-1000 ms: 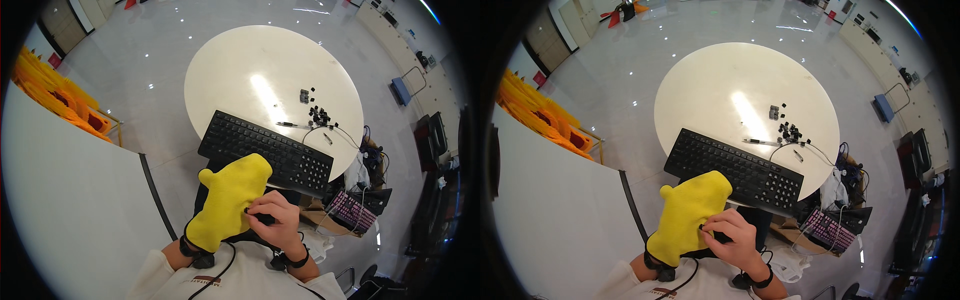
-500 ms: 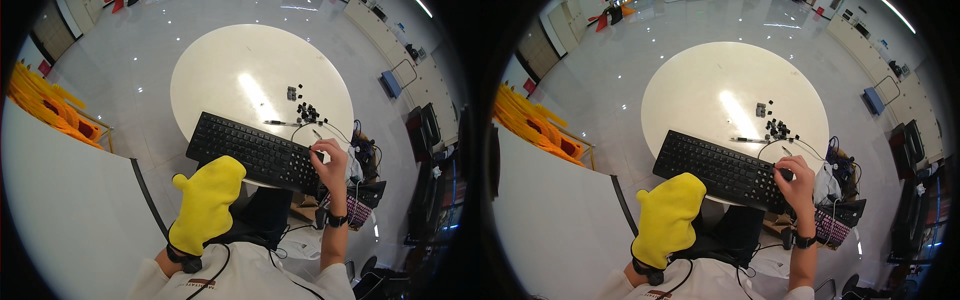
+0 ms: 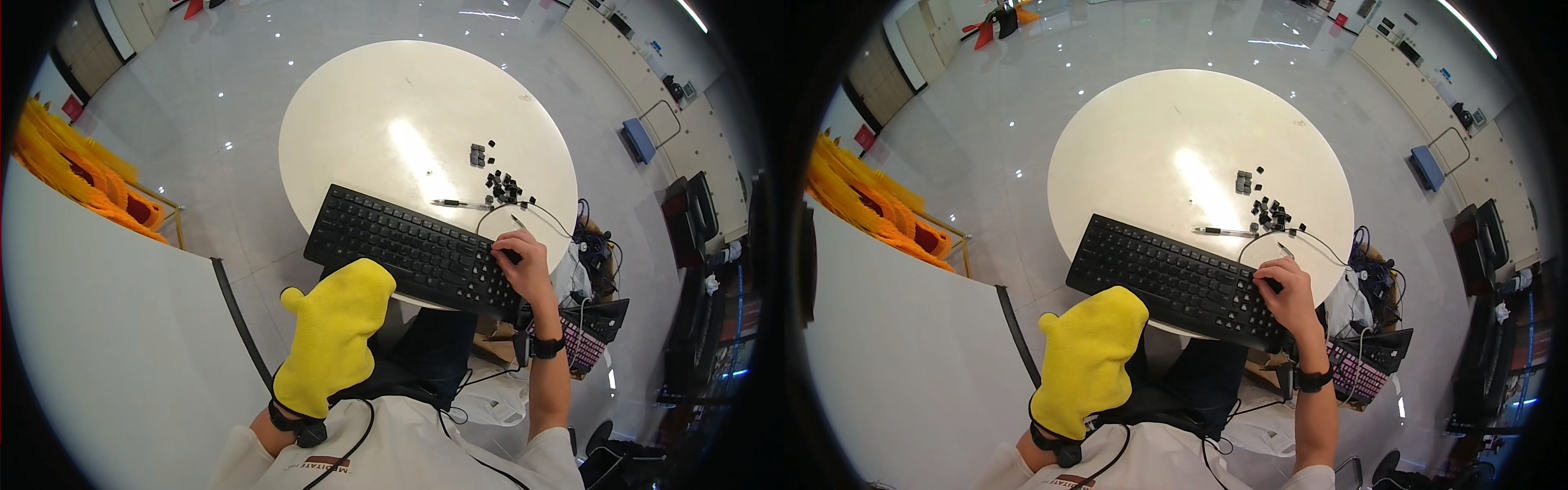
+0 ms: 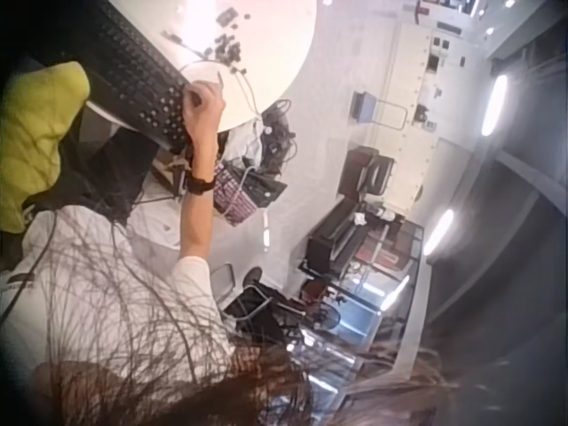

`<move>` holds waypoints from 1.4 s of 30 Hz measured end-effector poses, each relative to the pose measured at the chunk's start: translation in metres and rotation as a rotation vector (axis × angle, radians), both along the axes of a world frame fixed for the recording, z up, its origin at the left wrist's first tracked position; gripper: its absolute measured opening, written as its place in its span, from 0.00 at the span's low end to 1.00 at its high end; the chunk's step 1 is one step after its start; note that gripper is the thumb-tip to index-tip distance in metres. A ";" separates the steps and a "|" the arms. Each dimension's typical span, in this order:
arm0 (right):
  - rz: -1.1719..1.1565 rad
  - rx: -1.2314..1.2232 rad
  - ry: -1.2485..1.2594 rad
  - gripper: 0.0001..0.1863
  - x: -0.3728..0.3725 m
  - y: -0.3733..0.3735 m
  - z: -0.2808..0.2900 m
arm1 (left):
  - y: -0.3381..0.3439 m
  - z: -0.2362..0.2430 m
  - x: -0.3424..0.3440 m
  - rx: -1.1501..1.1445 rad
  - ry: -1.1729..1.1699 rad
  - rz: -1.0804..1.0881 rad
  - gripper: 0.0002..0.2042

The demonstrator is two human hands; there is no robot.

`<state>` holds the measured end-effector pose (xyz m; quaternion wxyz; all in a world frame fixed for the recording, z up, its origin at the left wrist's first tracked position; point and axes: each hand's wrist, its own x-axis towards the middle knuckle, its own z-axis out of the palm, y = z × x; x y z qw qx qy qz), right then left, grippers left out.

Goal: Cleaning individual keyboard keycaps using a yellow cleaning cloth.

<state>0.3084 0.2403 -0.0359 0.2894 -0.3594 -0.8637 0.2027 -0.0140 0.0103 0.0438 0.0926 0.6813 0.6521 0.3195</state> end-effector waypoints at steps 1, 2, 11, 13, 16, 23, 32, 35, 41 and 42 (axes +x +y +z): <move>0.000 -0.013 0.002 0.10 -0.001 0.000 0.001 | 0.000 -0.001 0.001 0.000 -0.001 0.001 0.28; 0.000 -0.026 0.005 0.10 -0.001 0.000 0.001 | 0.000 -0.002 0.001 -0.001 -0.002 0.002 0.28; 0.066 -0.034 -0.014 0.10 0.001 0.007 0.003 | -0.001 -0.005 0.000 -0.009 0.030 0.001 0.29; 0.070 -0.031 -0.024 0.10 0.001 0.007 0.005 | 0.001 -0.004 0.002 0.017 -0.005 0.001 0.28; 0.070 -0.020 -0.044 0.10 -0.001 0.007 0.006 | 0.001 -0.003 0.002 0.036 -0.035 -0.002 0.28; 0.117 0.002 -0.085 0.10 0.001 0.009 0.010 | 0.001 -0.007 0.000 0.058 -0.052 -0.038 0.28; 0.172 0.036 -0.145 0.10 -0.001 0.010 0.010 | -0.001 -0.008 0.003 0.045 -0.013 -0.001 0.29; 0.156 0.039 -0.131 0.11 0.001 0.011 0.005 | 0.000 -0.007 0.004 0.045 -0.006 -0.007 0.29; 0.133 -0.004 -0.114 0.13 0.003 0.014 0.002 | 0.000 -0.007 0.004 0.042 -0.002 -0.012 0.28; 0.132 -0.005 -0.113 0.13 0.004 0.014 0.002 | 0.000 -0.006 0.004 0.040 -0.001 -0.012 0.28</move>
